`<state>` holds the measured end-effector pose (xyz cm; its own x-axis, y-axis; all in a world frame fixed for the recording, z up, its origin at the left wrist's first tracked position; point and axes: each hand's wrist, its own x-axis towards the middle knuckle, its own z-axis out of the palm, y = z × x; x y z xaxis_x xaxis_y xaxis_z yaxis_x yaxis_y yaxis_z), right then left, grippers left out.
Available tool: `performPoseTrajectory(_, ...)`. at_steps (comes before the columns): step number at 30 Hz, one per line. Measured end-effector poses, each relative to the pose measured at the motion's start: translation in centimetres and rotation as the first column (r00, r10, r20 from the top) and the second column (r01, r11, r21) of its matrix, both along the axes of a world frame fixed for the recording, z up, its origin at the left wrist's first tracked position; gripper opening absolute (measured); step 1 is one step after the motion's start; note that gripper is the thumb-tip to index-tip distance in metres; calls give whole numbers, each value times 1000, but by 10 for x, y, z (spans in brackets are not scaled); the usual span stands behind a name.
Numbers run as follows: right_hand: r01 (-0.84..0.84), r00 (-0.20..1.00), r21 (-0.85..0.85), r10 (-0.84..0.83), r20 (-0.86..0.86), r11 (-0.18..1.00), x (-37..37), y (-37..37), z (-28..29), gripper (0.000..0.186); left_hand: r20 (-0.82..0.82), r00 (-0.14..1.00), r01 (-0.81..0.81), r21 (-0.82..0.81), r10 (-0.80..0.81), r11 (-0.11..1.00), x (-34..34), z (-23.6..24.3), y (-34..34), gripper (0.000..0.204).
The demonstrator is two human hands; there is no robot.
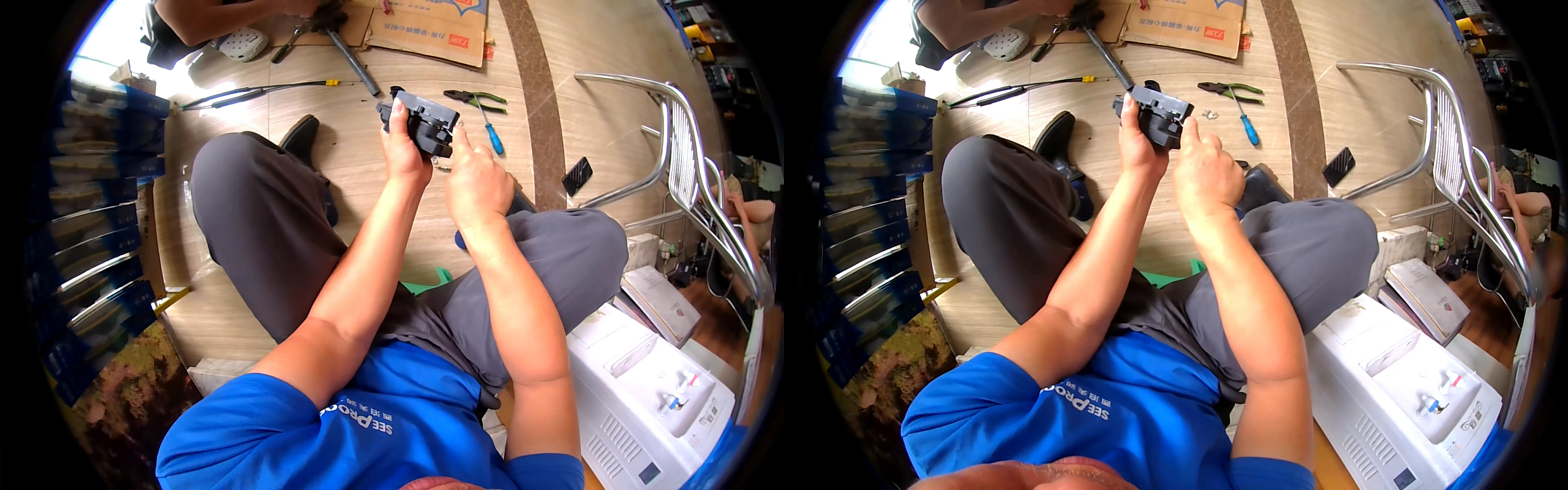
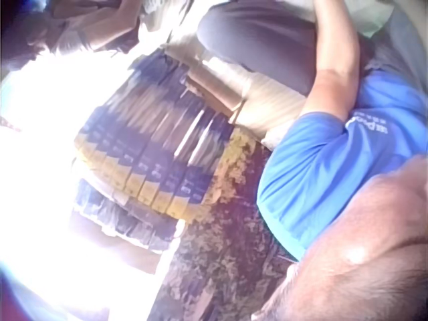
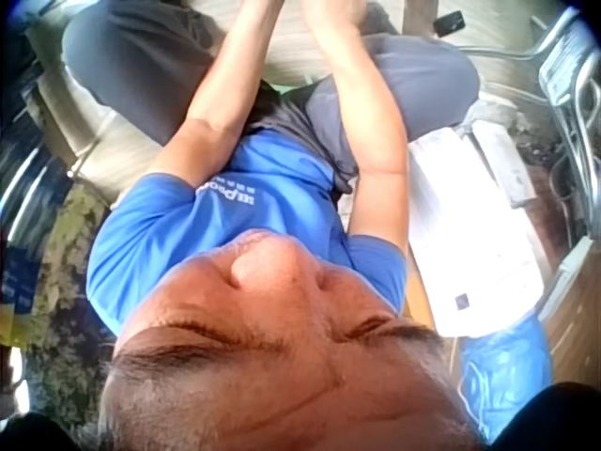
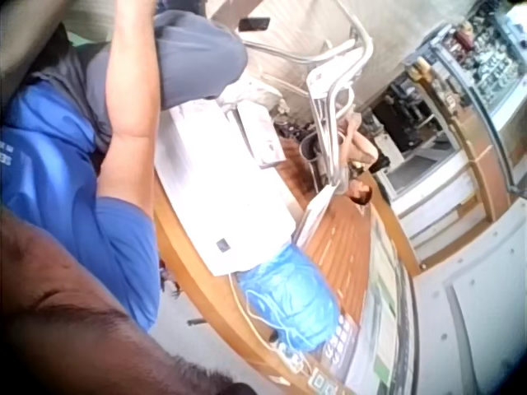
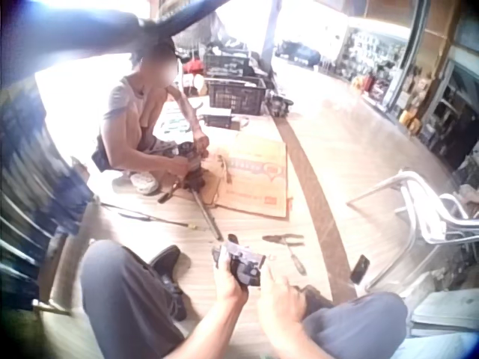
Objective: The person disassembles and reassembles a black plastic mechanical housing using a screwdriver, removing screws and separating the two halves of the casing.
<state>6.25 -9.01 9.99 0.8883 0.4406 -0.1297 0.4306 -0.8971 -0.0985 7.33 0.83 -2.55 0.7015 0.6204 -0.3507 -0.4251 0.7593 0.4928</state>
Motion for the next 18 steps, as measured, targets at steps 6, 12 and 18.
performPoseTrajectory(6,34,999,-37,-34,-13,999,-2,7,-2,48,39,999,36,-104,-32,994,0,-9,-2,49)
performPoseTrajectory(12,68,996,-59,-71,-57,996,4,8,-3,48,20,1000,-2,-154,5,988,6,-6,-8,38)
performPoseTrajectory(18,10,997,-77,-15,-77,997,8,-11,3,48,22,997,81,-40,-81,996,3,-15,-11,47)
